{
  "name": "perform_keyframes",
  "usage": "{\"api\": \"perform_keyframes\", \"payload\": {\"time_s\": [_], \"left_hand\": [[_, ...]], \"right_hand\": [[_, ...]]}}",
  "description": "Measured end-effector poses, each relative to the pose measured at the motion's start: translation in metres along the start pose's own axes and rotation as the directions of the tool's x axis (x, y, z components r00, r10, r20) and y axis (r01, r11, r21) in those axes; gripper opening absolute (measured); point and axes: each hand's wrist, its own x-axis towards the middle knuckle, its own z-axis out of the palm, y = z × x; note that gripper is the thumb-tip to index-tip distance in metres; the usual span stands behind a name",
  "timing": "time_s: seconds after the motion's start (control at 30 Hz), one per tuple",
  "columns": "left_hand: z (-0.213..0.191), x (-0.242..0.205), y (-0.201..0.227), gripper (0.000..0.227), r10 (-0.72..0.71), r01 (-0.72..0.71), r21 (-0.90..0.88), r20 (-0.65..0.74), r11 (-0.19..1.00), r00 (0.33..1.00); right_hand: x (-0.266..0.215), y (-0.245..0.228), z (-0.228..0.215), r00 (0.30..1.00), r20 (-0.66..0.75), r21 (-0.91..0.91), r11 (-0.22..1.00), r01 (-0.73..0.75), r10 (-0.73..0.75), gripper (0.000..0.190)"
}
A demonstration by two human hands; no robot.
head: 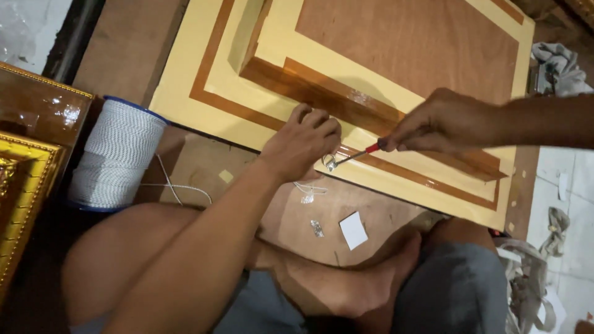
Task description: Fastening a metal hanging bracket to the back of a wooden picture frame using a screwdriver and then lifting the frame for inspection.
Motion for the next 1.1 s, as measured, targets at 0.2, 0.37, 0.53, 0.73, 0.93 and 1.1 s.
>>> {"api": "perform_keyframes", "payload": {"time_s": [0.2, 0.37, 0.53, 0.73, 0.93, 1.1], "left_hand": [[-0.007, 0.003, 0.01, 0.078, -0.079, 0.085, -0.137, 0.048, 0.987, 0.996], [-0.015, 0.001, 0.012, 0.071, -0.088, 0.099, -0.189, 0.066, 0.977, 0.994], [-0.018, 0.0, 0.01, 0.067, -0.096, 0.119, -0.21, 0.118, 0.97, 0.988], [-0.006, -0.003, 0.009, 0.071, -0.101, 0.105, -0.18, 0.03, 0.978, 0.994], [-0.009, 0.003, 0.009, 0.064, -0.107, 0.124, -0.215, 0.088, 0.969, 0.99], [0.052, 0.005, 0.0, 0.063, -0.087, 0.094, -0.195, 0.044, 0.976, 0.995]], "right_hand": [[0.026, -0.058, -0.02, 0.718, 0.079, 0.438, 0.623, -0.648, 0.692, 0.042], [0.029, -0.048, -0.019, 0.647, 0.233, 0.458, 0.505, -0.732, 0.726, 0.043], [0.018, -0.064, -0.034, 0.853, 0.178, -0.391, 0.831, -0.397, 0.491, 0.049], [0.03, -0.008, -0.025, 0.825, 0.344, -0.516, 0.644, 0.565, -0.448, 0.056], [0.01, -0.023, -0.012, 0.999, 0.048, -0.001, 1.0, -0.015, 0.015, 0.034], [0.002, -0.031, 0.008, 0.759, -0.002, 0.243, 0.736, -0.631, 0.651, 0.025]]}}
